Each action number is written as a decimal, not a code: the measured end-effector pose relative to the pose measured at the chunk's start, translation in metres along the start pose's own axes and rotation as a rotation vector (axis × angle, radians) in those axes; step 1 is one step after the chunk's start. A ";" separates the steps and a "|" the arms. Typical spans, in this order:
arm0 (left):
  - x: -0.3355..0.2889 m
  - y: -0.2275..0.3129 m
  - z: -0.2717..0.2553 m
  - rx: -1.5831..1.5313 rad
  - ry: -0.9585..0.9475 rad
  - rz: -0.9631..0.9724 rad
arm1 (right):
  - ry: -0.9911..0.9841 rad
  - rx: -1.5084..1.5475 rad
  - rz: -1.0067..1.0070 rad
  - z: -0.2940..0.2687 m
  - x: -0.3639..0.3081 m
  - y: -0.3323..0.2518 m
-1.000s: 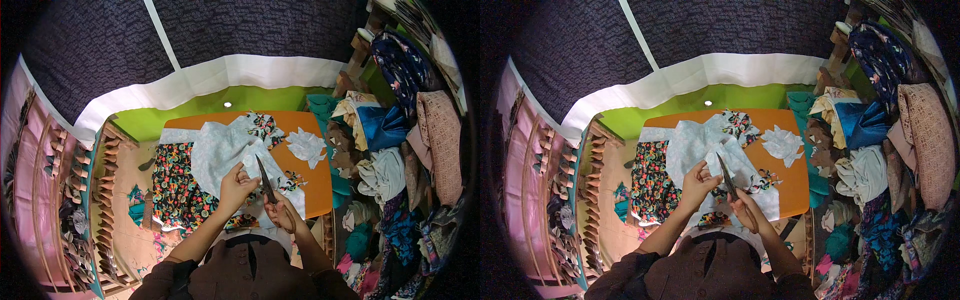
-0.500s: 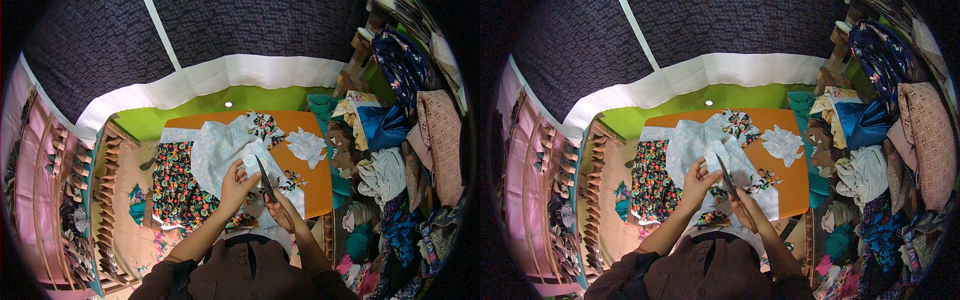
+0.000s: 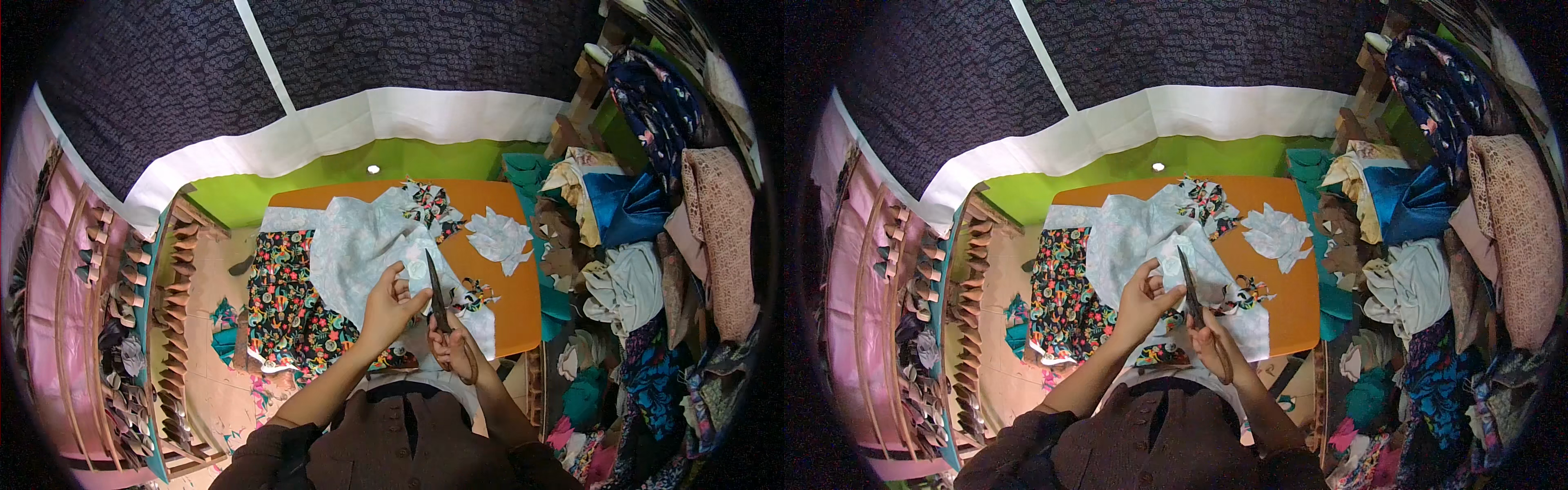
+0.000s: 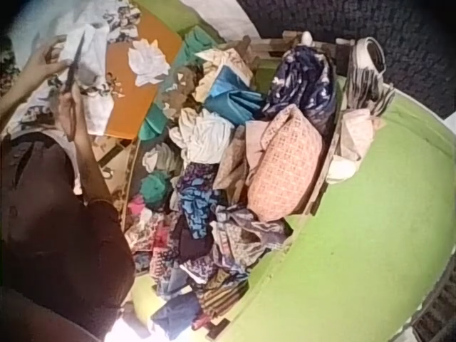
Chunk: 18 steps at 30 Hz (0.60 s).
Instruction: Cutting pieces of floral-patterned and plain fabric using scissors on a worktable.
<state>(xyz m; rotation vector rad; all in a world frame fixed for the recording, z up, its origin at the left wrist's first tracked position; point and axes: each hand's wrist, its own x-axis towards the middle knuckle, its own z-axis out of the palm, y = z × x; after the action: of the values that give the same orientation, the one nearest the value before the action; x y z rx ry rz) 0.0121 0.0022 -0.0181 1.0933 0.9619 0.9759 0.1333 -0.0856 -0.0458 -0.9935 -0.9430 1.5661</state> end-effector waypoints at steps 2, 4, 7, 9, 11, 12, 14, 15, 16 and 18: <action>-0.001 -0.002 0.000 0.111 -0.032 0.001 | 0.005 0.015 0.010 0.002 0.001 -0.003; 0.000 -0.001 -0.001 0.129 -0.025 0.004 | 0.006 0.028 0.020 0.002 0.002 -0.008; 0.000 0.005 0.001 0.146 -0.033 -0.004 | -0.019 -0.029 0.073 -0.002 -0.001 -0.011; 0.000 0.002 0.002 0.144 -0.045 -0.014 | -0.034 0.028 0.052 -0.005 -0.002 -0.007; 0.000 -0.011 0.000 0.213 -0.100 0.081 | -0.020 0.032 0.036 -0.006 -0.002 -0.003; -0.001 -0.010 0.001 0.213 -0.095 0.080 | -0.011 0.040 0.020 -0.007 -0.001 -0.002; -0.003 -0.005 0.001 0.214 -0.092 0.048 | 0.006 0.026 0.061 -0.003 -0.002 -0.014; -0.004 -0.004 0.002 0.214 -0.084 0.048 | 0.028 0.011 0.098 -0.001 -0.002 -0.018; -0.006 -0.003 0.002 0.163 -0.054 0.037 | 0.020 0.011 0.102 -0.002 -0.002 -0.018; -0.007 -0.003 0.001 0.114 -0.019 0.030 | -0.040 0.048 0.131 -0.005 -0.002 -0.016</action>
<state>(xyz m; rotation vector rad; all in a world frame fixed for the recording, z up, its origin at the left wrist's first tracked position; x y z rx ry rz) 0.0111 -0.0055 -0.0204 1.2127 0.9979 0.9426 0.1436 -0.0842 -0.0325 -1.0099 -0.8786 1.7155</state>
